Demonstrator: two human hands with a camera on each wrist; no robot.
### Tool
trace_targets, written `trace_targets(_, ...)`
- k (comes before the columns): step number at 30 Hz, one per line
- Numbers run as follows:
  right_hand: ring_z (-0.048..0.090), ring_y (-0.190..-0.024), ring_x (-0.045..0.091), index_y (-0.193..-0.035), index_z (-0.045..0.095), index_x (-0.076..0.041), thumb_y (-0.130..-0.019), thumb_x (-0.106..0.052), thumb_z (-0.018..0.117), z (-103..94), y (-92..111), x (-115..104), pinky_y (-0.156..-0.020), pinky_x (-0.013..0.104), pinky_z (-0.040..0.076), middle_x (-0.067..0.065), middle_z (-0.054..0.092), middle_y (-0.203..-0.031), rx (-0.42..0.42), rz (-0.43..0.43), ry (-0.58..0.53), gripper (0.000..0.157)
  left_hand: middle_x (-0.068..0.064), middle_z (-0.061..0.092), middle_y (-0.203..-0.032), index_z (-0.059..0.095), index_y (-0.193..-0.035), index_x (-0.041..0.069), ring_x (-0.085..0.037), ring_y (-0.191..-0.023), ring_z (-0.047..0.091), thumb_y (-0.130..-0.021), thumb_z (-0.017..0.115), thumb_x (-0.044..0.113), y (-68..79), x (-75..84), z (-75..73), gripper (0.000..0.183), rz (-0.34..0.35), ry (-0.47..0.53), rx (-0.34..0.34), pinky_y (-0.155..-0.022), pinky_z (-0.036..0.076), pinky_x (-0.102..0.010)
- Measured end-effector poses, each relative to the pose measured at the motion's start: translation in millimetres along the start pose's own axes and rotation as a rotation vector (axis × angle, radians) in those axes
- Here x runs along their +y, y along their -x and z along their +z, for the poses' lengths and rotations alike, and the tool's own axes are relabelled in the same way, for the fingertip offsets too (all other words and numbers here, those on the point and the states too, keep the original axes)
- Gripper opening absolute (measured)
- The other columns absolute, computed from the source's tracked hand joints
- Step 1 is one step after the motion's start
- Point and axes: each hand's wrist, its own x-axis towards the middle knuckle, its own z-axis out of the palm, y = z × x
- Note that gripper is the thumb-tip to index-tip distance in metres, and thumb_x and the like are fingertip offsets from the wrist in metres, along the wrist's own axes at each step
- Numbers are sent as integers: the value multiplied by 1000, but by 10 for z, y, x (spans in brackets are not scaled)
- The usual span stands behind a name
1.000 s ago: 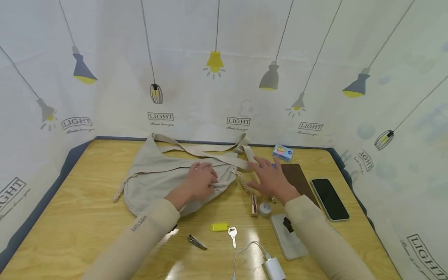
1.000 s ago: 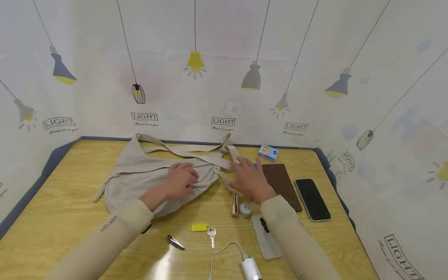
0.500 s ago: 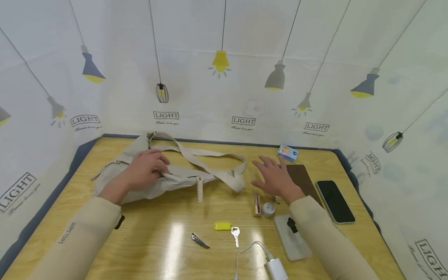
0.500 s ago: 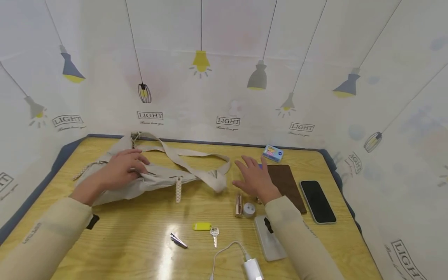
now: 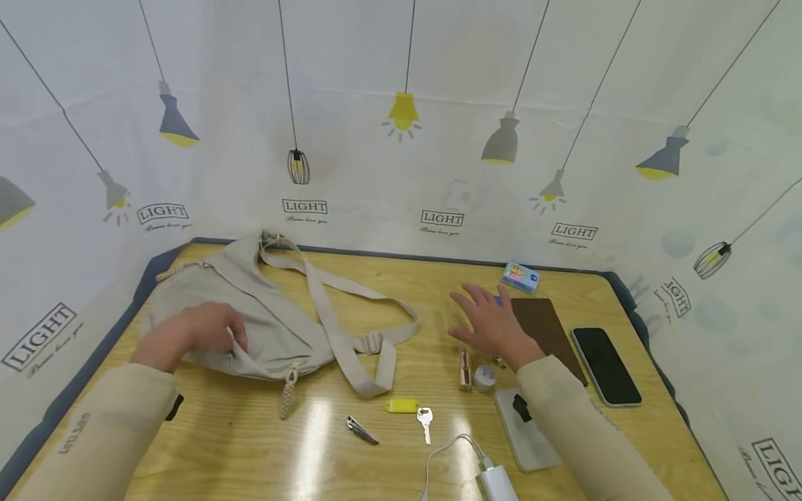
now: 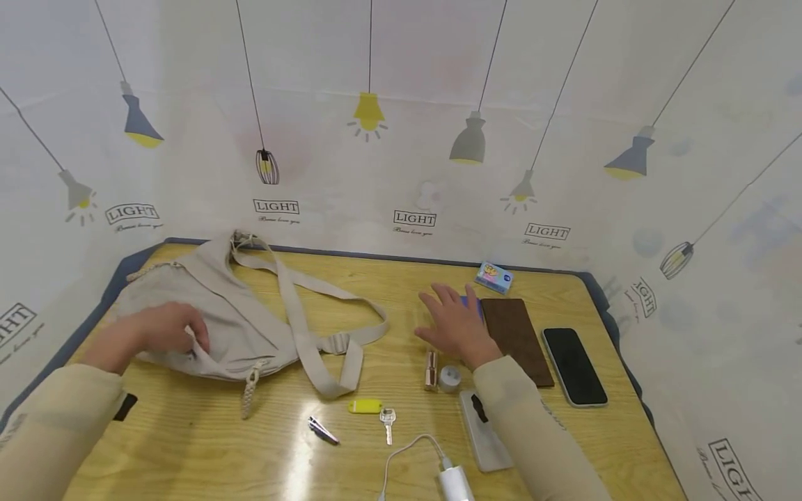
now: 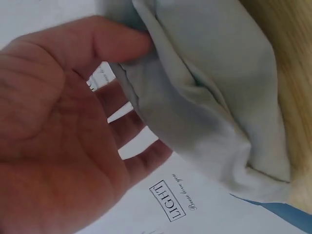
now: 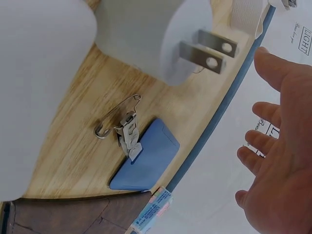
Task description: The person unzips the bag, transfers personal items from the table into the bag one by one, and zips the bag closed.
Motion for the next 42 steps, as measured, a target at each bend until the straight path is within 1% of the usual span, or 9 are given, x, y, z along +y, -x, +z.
trace_targets(5, 36, -141, 37, -149, 39, -16, -92, -50, 60, 1, 10, -6, -116, 67, 8, 16, 32, -157, -8, -12, 9, 69, -20, 61, -126, 72, -111, 10, -28, -94, 54, -76, 67, -1, -1, -37, 52, 37, -50, 24, -119, -75, 45, -38)
trace_targets(8, 35, -142, 37, -149, 39, -16, -91, -50, 61, 6, 15, -4, -116, 67, 7, 15, 32, -157, -9, -12, -1, 70, -28, 51, -137, 60, -130, 2, -42, -113, 53, -73, 80, 8, -12, -70, 75, 60, -81, 90, -182, -90, 48, -49)
trace_targets(12, 34, -142, 37, -149, 39, -17, -92, -49, 60, 25, 17, 16, -116, 66, 7, 15, 31, -157, -15, -6, -4, 69, -33, 39, -145, 45, -144, 4, -51, -131, 38, -68, 88, 22, -41, -111, 100, 89, -113, 116, -220, -102, 38, -61)
trace_targets(19, 34, -143, 37, -149, 38, -17, -92, -51, 59, 48, 13, 10, -115, 67, 8, 15, 31, -157, -28, -7, 10, 70, -36, 33, -148, 34, -150, 5, -55, -133, 33, -67, 87, 35, -64, -147, 113, 103, -56, 123, -210, -104, 34, -64)
trace_targets(23, 33, -143, 36, -149, 39, -17, -91, -50, 61, 44, 14, -1, -116, 66, 8, 15, 32, -157, -28, -4, -1, 70, -38, 25, -150, 29, -151, 1, -58, -136, 26, -76, 80, 42, -114, -184, 152, 100, -24, 189, -146, -106, 30, -66)
trace_targets(28, 32, -144, 36, -150, 38, -17, -92, -50, 60, 53, 3, -5, -116, 66, 8, 14, 30, -158, -41, -1, -4, 70, -38, 26, -149, 27, -148, -8, -58, -136, 25, -85, 70, 45, -290, -294, 253, 94, -29, 158, 50, -108, 27, -66)
trace_targets(33, 31, -144, 35, -150, 37, -19, -92, -52, 58, 70, 0, 7, -116, 66, 8, 13, 29, -158, -50, 3, -1, 71, -38, 25, -149, 29, -148, -6, -59, -134, 25, -92, 54, 55, -529, -322, 372, 87, -167, 73, 193, -102, 28, -72)
trace_targets(38, 33, -143, 35, -149, 39, -17, -91, -50, 61, 58, 7, -17, -115, 66, 10, 14, 31, -157, -26, -14, 3, 70, -39, 26, -146, 28, -146, -10, -58, -134, 23, -93, 45, 61, -730, -51, 449, 90, -330, 76, 323, -100, 25, -75)
trace_targets(42, 33, -143, 35, -148, 41, -16, -91, -49, 62, 69, 5, -46, -115, 66, 10, 15, 33, -156, -5, -29, -4, 69, -41, 39, -135, 40, -136, -15, -57, -128, 32, -90, 37, 72, -899, 139, 514, 98, -457, 98, 369, -99, 28, -72)
